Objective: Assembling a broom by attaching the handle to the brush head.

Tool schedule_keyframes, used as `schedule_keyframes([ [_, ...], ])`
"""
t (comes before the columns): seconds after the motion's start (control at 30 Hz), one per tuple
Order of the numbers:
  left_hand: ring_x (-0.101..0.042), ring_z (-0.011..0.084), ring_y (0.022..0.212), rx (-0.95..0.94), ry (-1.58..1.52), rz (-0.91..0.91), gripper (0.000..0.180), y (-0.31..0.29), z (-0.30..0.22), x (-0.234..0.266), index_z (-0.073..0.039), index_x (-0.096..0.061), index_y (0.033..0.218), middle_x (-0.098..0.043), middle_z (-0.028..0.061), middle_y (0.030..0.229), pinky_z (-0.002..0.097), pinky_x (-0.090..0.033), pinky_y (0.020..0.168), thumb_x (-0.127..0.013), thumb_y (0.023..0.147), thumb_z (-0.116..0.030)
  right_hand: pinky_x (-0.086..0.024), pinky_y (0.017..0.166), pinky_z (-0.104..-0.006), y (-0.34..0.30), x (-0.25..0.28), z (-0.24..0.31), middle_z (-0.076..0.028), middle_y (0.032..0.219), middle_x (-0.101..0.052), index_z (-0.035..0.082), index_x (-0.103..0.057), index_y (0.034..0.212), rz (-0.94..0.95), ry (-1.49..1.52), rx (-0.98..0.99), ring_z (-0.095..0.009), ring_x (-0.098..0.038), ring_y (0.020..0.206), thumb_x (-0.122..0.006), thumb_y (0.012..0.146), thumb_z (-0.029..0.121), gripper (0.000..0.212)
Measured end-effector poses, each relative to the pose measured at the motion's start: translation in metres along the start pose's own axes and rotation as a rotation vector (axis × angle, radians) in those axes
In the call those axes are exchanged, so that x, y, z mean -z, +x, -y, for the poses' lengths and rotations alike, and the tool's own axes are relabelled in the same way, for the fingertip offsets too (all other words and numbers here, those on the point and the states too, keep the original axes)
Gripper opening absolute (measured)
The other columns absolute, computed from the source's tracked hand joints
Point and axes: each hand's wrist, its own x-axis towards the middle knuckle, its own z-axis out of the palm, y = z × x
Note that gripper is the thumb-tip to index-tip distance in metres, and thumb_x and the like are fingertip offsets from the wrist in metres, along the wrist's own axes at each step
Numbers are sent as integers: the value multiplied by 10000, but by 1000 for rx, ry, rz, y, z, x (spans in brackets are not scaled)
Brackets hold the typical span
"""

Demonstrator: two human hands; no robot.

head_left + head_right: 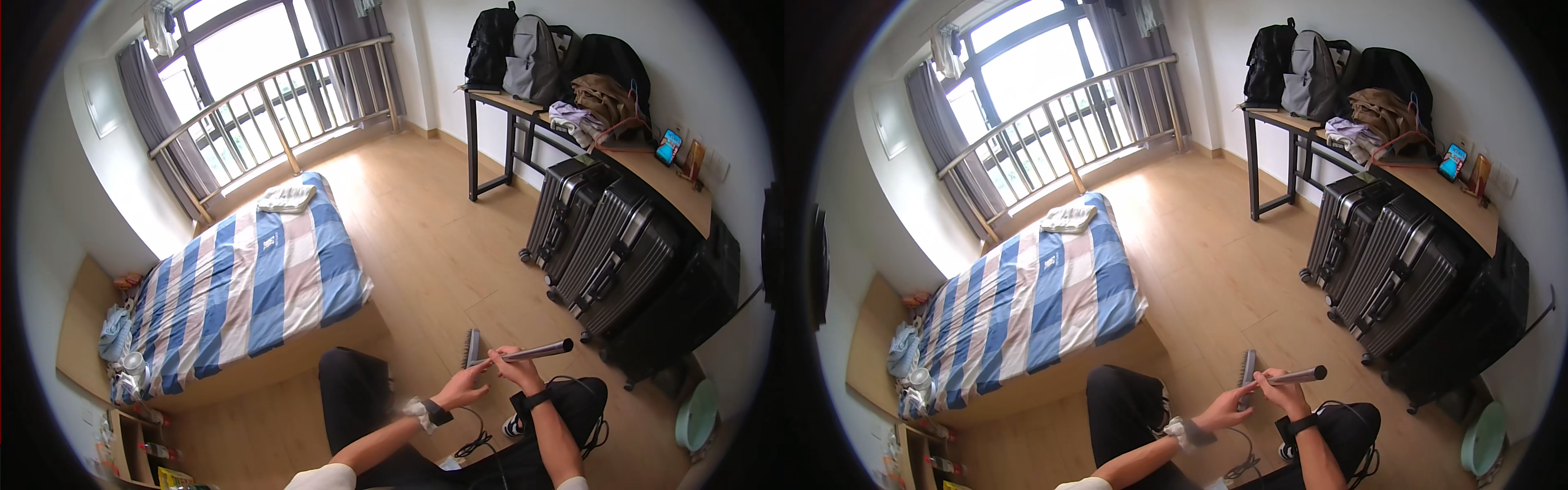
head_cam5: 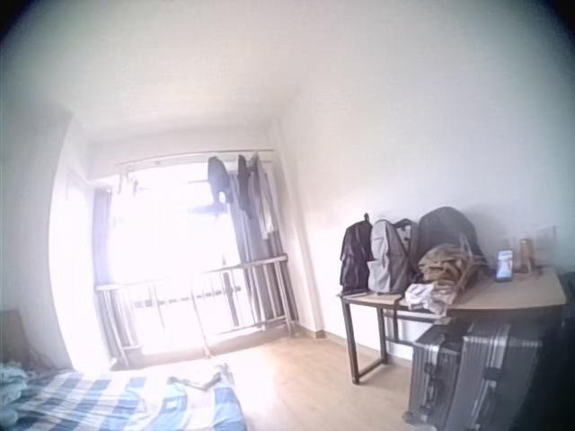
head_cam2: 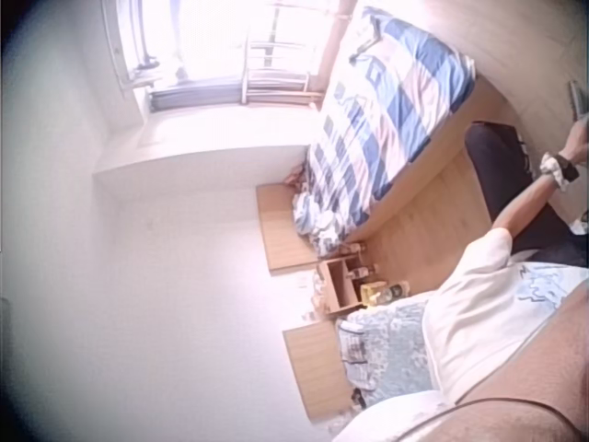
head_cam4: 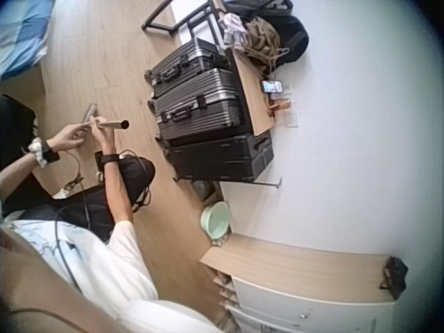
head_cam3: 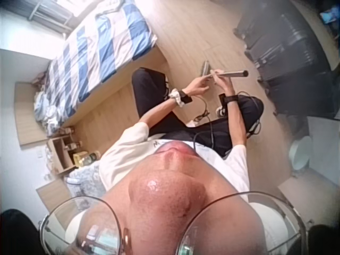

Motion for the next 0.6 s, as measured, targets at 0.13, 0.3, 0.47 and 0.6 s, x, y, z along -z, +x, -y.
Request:
schedule_keyframes([
  [0.13,-560,332,1156,3,74,42,641,1,-2,-1,-4,-431,1365,-552,199,1295,399,-468,960,-659,798,-195,-544,600,-338,2,-8,-6,-137,725,-687,-14,-697,893,-115,-128,169,-206,-685,631,-607,892,355,380],
  [0.3,-564,342,1127,-31,52,12,604,0,8,-1,1,-452,1331,-569,200,1247,397,-488,919,-656,795,-188,-538,688,-388,-1,-11,7,-176,774,-693,15,-705,836,-115,-148,170,-314,-693,755,-621,865,366,362],
  [0.47,-557,333,1122,-66,22,-30,591,1,1,0,0,-454,1311,-559,196,1238,387,-495,905,-660,785,-177,-539,672,-385,-1,-8,3,-169,776,-692,19,-705,840,-135,-144,183,-313,-692,744,-618,862,351,344],
  [0.6,-551,330,1129,-36,45,-56,603,-2,0,0,-3,-446,1320,-550,191,1246,384,-480,931,-660,782,-171,-537,666,-380,-3,-8,3,-166,771,-692,22,-704,841,-115,-136,178,-303,-692,735,-615,862,342,333],
])
